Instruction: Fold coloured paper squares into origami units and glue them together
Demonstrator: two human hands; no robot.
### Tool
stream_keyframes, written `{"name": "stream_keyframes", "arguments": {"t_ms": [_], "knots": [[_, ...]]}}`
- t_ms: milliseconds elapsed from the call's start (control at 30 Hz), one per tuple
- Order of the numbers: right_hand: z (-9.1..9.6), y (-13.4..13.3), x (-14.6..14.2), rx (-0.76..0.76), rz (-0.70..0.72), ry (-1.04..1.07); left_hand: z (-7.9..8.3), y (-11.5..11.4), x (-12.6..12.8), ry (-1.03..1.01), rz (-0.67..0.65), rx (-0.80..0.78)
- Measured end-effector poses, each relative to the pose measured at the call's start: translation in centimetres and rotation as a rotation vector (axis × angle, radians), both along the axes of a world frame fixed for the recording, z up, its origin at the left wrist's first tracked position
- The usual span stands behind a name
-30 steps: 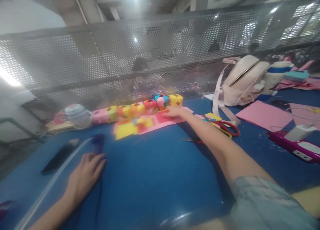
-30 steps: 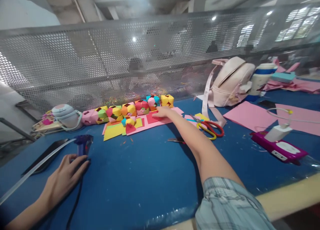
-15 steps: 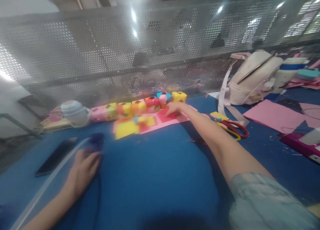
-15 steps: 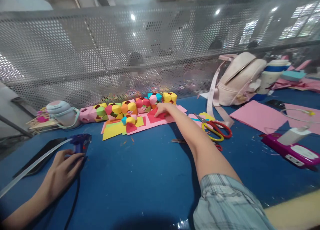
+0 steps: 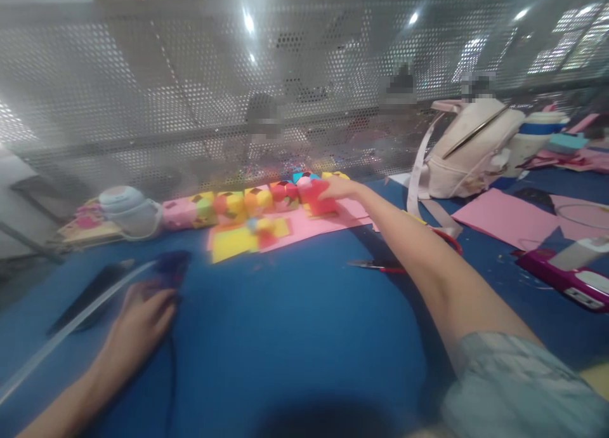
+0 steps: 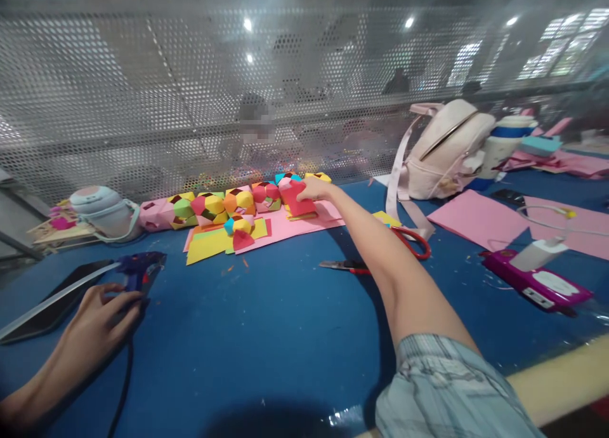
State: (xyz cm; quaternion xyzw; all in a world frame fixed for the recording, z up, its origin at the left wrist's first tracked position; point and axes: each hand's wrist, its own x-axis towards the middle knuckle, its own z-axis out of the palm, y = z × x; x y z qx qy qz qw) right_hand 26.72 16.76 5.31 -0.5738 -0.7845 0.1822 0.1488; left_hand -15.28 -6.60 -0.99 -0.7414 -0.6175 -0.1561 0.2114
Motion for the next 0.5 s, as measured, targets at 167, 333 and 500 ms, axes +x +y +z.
{"name": "stream_keyframes", "arguments": {"t_ms": [167,333,500], "knots": [[0.3,-0.6,3.9,-0.011,-0.110,0.102,0.4,-0.8,0.6,0.124,-0.052,-0.014],[-1.1,-1.0,5.7,-0.048,-0.205,0.181,1.8,-2.4,2.5,0.161,0.097,-0.059],[-1.7,-0.9,6.0,-0.070,-0.278,0.349,1.3,-4.0,3.4,0.146,0.074,-0.123]]}}
